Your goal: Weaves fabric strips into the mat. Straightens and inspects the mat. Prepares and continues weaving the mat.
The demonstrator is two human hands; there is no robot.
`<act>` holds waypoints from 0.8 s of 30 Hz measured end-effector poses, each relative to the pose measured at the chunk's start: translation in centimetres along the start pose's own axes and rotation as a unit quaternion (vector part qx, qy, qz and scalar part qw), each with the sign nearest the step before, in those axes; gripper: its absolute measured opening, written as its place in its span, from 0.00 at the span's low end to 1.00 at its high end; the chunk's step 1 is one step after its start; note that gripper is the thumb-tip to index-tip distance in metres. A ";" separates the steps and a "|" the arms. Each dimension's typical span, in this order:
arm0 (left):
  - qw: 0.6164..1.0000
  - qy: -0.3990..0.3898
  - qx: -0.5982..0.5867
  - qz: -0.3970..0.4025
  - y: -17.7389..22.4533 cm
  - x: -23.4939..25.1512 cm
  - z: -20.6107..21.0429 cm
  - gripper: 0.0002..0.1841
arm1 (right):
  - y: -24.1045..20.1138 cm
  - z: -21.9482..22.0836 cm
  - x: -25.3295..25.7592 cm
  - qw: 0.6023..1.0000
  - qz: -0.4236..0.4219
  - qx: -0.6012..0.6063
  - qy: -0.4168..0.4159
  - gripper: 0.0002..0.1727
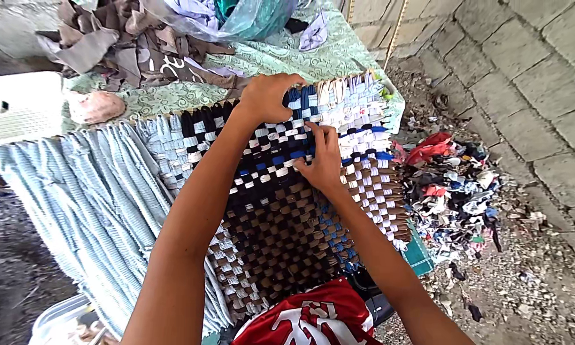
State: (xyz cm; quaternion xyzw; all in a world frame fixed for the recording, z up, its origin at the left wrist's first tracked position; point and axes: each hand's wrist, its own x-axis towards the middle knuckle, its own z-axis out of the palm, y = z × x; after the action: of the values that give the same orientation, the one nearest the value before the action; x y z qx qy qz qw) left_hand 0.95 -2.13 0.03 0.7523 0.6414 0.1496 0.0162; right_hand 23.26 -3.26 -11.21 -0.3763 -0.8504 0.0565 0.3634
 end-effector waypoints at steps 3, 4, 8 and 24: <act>1.000 -0.002 -0.001 0.000 0.1 -0.1 -0.1 0.37 | 0.9 -0.7 -0.2 0.996 0.031 0.077 -0.016 0.49; 1.000 -0.002 -0.003 0.000 0.1 -0.2 -0.1 0.37 | 1.2 -0.4 -0.4 0.995 0.037 0.086 -0.018 0.49; 1.000 -0.002 0.002 0.011 -0.1 0.0 0.0 0.37 | 1.8 1.0 -0.5 0.995 0.022 0.100 -0.003 0.48; 0.999 -0.015 -0.010 0.034 -0.5 0.1 -0.1 0.24 | -0.1 -0.1 3.0 0.999 0.008 0.023 0.021 0.51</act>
State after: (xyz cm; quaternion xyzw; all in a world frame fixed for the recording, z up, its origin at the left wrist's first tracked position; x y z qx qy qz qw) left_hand 0.49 -1.94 0.07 0.7759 0.6132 0.1453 0.0280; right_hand 21.87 -1.32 -9.37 -0.3762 -0.8377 0.0711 0.3895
